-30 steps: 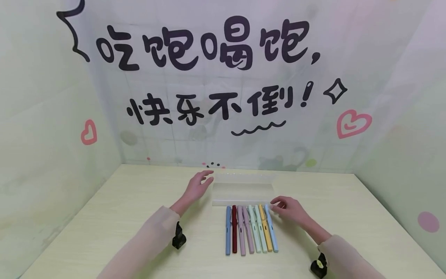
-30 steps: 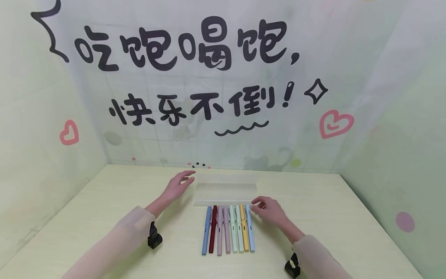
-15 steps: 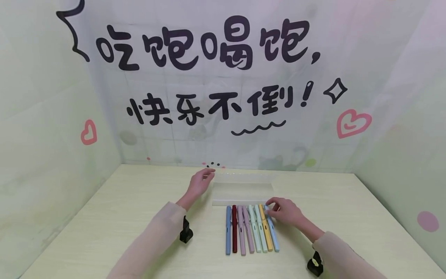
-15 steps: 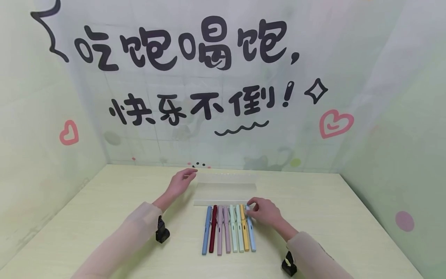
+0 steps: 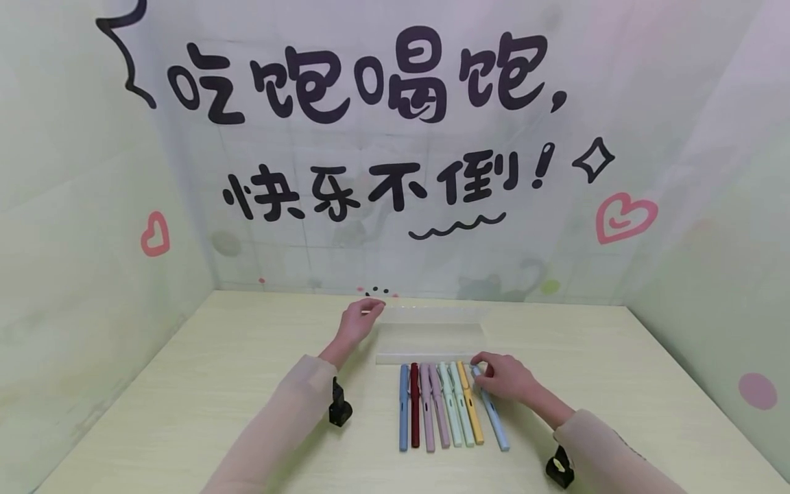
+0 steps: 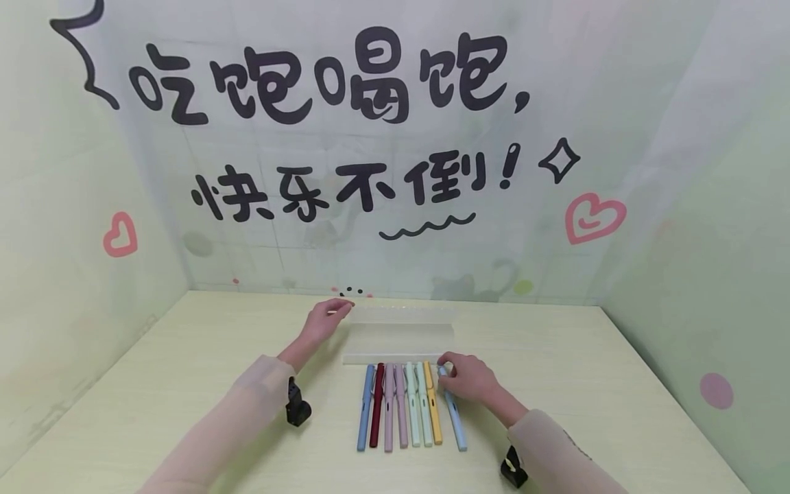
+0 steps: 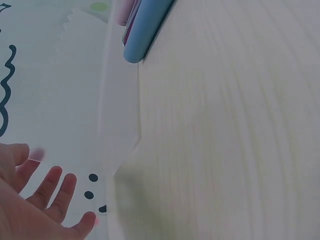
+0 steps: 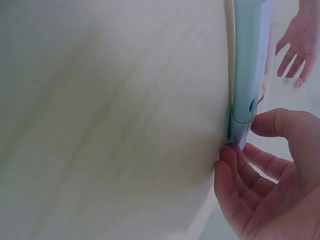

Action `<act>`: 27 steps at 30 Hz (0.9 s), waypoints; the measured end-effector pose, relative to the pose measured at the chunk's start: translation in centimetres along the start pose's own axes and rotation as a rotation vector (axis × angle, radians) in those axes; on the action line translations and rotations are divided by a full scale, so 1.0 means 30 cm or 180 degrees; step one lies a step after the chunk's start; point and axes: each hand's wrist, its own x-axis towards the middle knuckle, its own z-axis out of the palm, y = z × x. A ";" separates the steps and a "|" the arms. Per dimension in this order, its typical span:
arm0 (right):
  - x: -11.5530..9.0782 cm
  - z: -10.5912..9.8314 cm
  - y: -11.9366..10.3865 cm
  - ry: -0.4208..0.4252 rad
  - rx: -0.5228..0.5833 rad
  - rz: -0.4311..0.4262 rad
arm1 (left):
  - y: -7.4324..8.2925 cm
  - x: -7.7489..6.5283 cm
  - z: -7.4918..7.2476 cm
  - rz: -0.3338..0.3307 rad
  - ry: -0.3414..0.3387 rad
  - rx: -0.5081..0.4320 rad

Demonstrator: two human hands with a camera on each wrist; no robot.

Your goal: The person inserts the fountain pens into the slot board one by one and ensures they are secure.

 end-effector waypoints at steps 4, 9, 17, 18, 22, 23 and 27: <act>0.004 -0.001 -0.011 -0.0049 -0.0041 0.0150 | -0.006 0.006 0.009 -0.0013 0.0026 0.0046; 0.005 -0.001 -0.016 -0.0071 -0.0099 0.0216 | -0.009 0.012 0.014 -0.0069 0.0060 0.0091; 0.003 -0.013 0.008 -0.0040 0.0218 0.0145 | -0.004 0.011 0.011 -0.0047 0.0072 0.0111; 0.000 -0.018 0.011 -0.0050 0.0325 0.0119 | -0.004 0.011 0.011 -0.0051 0.0071 0.0117; -0.002 -0.035 0.022 -0.0073 0.0883 0.0130 | -0.007 0.014 0.011 -0.0067 0.0068 0.0131; 0.000 -0.037 0.026 -0.0060 0.1022 0.0139 | -0.008 0.014 0.011 -0.0069 0.0069 0.0133; 0.005 -0.054 0.035 -0.0001 0.1420 0.0151 | -0.009 0.017 0.012 -0.0088 0.0068 0.0133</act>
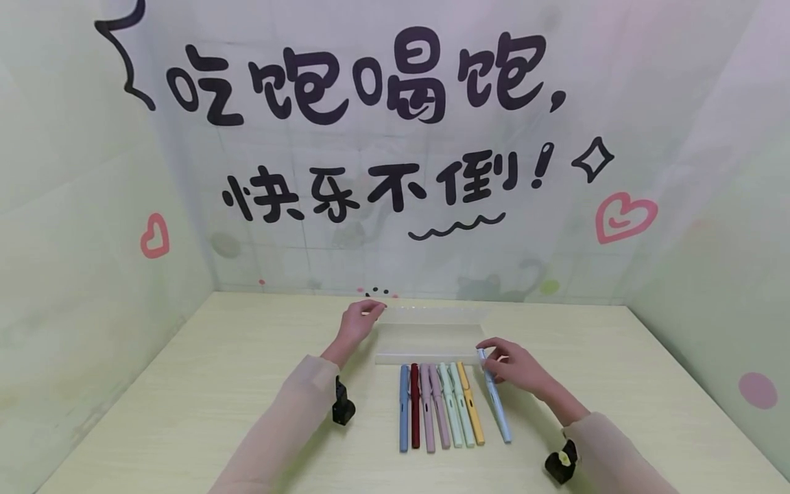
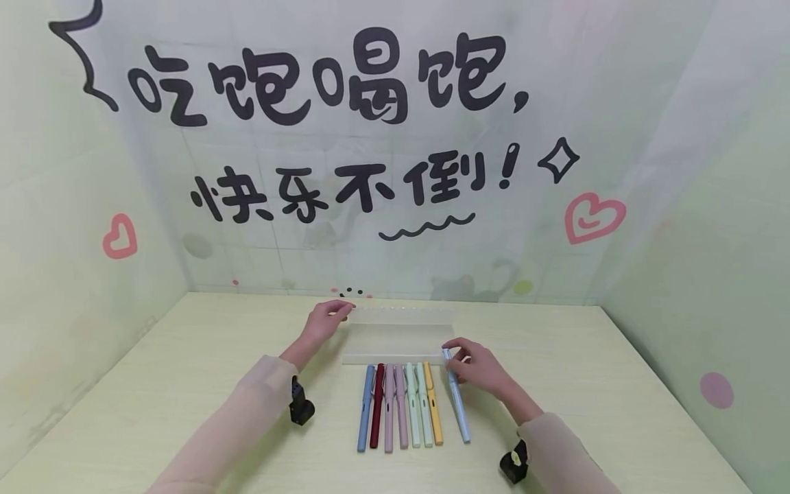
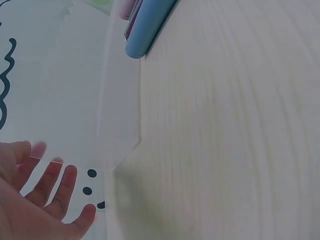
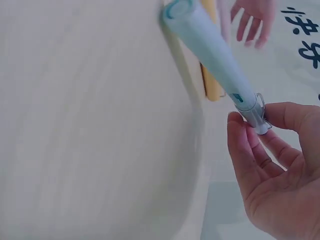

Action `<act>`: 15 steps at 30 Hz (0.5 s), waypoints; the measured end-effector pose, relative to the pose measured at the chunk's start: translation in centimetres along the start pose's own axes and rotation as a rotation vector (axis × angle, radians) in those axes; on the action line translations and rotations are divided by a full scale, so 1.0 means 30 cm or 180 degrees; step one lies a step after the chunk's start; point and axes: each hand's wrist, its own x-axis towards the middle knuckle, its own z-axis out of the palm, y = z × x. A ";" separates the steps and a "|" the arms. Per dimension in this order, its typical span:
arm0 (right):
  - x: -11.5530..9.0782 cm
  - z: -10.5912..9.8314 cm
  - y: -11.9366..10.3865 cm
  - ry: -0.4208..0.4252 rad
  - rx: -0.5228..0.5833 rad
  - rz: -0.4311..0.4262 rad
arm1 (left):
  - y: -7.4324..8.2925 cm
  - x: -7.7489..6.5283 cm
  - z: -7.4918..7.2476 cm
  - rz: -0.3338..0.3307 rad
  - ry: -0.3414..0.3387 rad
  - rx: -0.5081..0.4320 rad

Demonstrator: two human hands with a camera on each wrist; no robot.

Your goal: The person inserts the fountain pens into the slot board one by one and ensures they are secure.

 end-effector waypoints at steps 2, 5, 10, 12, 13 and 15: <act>0.003 -0.009 -0.002 0.0018 0.0120 -0.0023 | 0.001 0.001 0.002 -0.0007 -0.0007 0.0002; 0.008 -0.024 -0.008 0.0046 0.0247 -0.0014 | 0.002 0.002 0.002 -0.0029 -0.0009 0.0007; 0.025 -0.050 -0.016 0.0169 0.0373 -0.0070 | 0.007 -0.001 -0.001 0.0002 0.0022 0.0011; 0.031 -0.061 -0.022 0.0227 0.0383 -0.0099 | 0.007 -0.002 -0.001 0.0027 0.0033 0.0008; 0.035 -0.066 -0.025 0.0255 0.0375 -0.0113 | 0.007 -0.003 -0.001 0.0037 0.0038 0.0002; 0.042 -0.077 -0.030 0.0313 0.0382 -0.0141 | 0.006 -0.002 -0.001 0.0046 0.0041 -0.0003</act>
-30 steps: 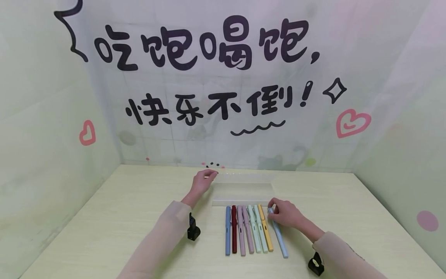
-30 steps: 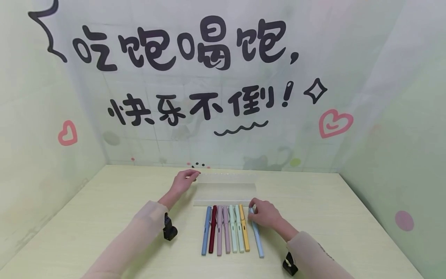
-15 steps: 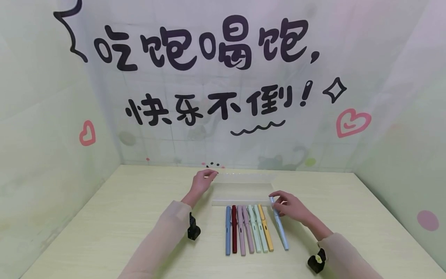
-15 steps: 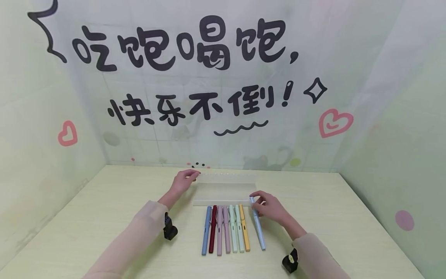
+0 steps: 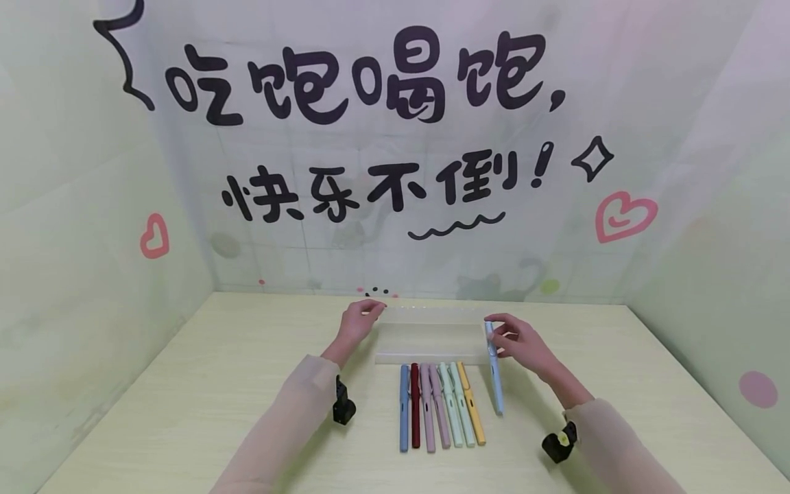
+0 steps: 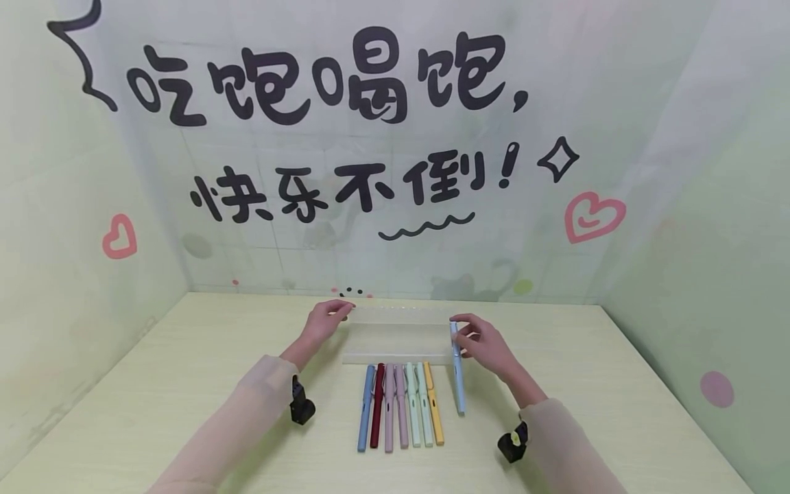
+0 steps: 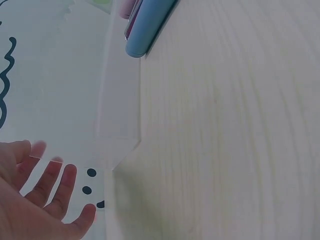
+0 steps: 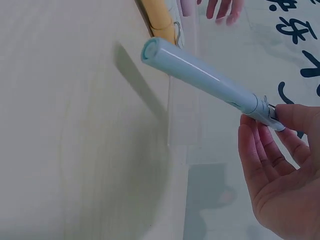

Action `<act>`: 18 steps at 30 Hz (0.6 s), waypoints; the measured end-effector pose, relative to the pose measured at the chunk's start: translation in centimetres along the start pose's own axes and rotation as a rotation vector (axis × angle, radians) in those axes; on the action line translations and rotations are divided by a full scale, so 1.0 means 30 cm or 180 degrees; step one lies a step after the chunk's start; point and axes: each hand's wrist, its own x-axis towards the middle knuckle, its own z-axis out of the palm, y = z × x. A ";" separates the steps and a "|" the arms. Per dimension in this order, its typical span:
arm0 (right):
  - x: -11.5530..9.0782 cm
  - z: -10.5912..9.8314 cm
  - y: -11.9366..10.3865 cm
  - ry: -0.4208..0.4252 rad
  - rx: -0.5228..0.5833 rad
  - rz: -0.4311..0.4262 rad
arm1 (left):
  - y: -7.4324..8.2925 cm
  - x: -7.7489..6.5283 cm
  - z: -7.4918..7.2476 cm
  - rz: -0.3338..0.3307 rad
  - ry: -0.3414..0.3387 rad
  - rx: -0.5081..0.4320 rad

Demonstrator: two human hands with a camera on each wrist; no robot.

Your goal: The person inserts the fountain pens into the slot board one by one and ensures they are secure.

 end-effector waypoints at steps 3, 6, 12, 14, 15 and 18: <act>0.016 -0.013 -0.007 0.0092 -0.0016 -0.0034 | -0.003 0.002 0.000 -0.0005 0.0003 0.0002; 0.035 -0.024 -0.010 0.0204 -0.0087 -0.0033 | -0.005 0.005 0.001 -0.0021 0.0007 0.0010; 0.080 -0.043 -0.008 0.0415 -0.0215 -0.0056 | -0.006 0.006 0.001 -0.0073 -0.0005 -0.0013; 0.094 -0.048 -0.010 0.0485 -0.0264 -0.0085 | -0.007 0.005 0.000 -0.0060 -0.0008 -0.0008; 0.099 -0.051 -0.012 0.0525 -0.0279 -0.0102 | -0.007 0.005 0.000 -0.0059 -0.0011 -0.0011; 0.117 -0.057 -0.023 0.0638 -0.0347 -0.0151 | -0.009 0.006 -0.001 -0.0046 -0.0007 -0.0005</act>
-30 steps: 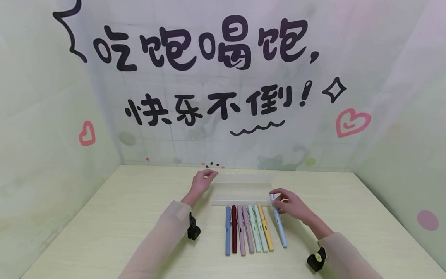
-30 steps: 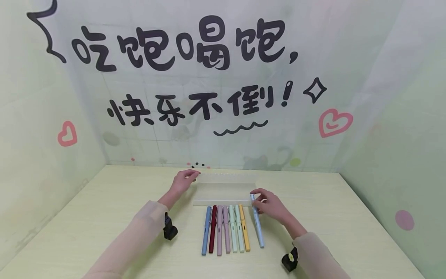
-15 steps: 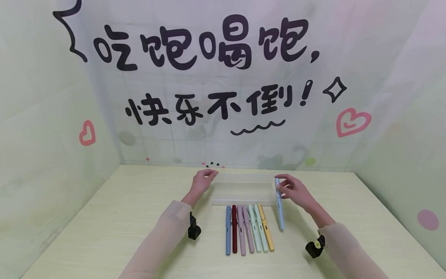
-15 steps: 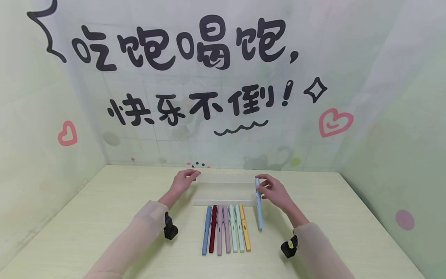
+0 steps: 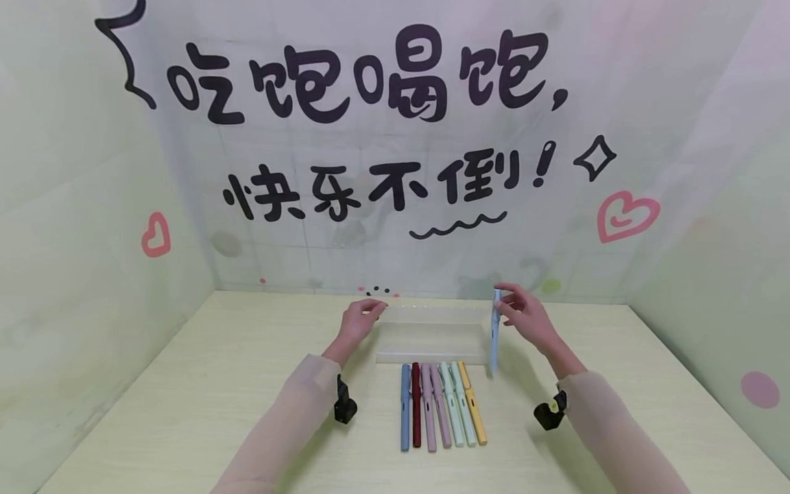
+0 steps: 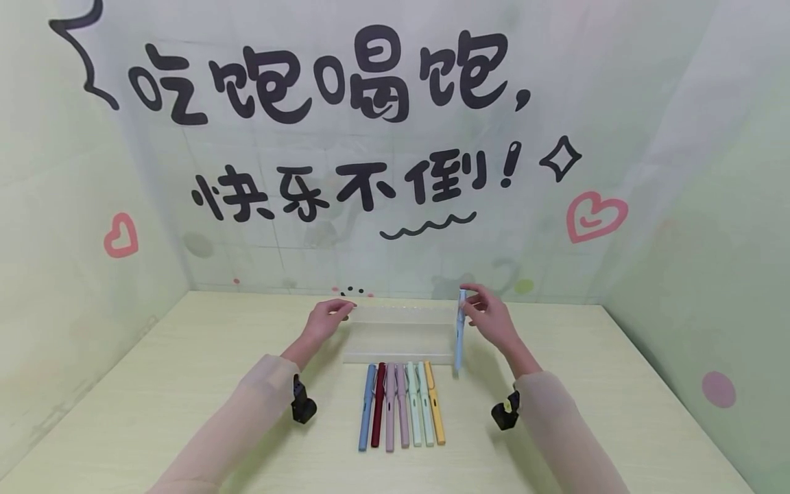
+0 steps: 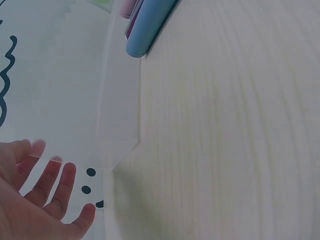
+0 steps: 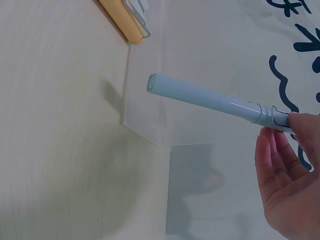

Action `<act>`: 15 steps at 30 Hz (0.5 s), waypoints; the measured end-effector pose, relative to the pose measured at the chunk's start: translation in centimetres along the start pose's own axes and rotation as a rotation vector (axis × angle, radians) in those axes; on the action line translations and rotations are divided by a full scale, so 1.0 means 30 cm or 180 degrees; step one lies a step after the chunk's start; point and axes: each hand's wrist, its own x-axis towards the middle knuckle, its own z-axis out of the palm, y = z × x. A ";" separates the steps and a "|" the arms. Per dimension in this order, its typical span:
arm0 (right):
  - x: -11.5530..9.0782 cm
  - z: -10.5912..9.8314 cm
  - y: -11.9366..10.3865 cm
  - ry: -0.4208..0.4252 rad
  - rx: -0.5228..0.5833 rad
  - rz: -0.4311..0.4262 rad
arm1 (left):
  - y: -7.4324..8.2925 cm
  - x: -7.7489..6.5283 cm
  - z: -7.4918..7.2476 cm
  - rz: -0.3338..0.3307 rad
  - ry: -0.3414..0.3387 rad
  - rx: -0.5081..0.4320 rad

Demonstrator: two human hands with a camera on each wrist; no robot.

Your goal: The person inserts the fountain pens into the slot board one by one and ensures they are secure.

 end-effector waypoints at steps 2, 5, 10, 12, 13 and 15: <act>0.013 -0.003 -0.007 0.0086 -0.0012 -0.0027 | 0.000 0.001 0.000 -0.0008 0.0004 -0.0010; 0.030 -0.005 -0.019 0.0195 -0.0036 -0.0077 | 0.000 0.002 0.000 -0.0005 0.0015 -0.0013; 0.039 -0.004 -0.055 0.0346 -0.0077 -0.0169 | 0.001 0.000 0.001 -0.0017 0.0013 -0.0031; 0.032 0.000 -0.081 0.0395 -0.0088 -0.0224 | 0.002 -0.002 0.001 -0.0033 0.0008 -0.0044; 0.028 0.002 -0.095 0.0417 -0.0091 -0.0247 | 0.002 -0.002 0.002 -0.0045 0.0010 -0.0053; 0.016 0.008 -0.121 0.0448 -0.0107 -0.0283 | 0.002 -0.002 0.002 -0.0062 0.0011 -0.0057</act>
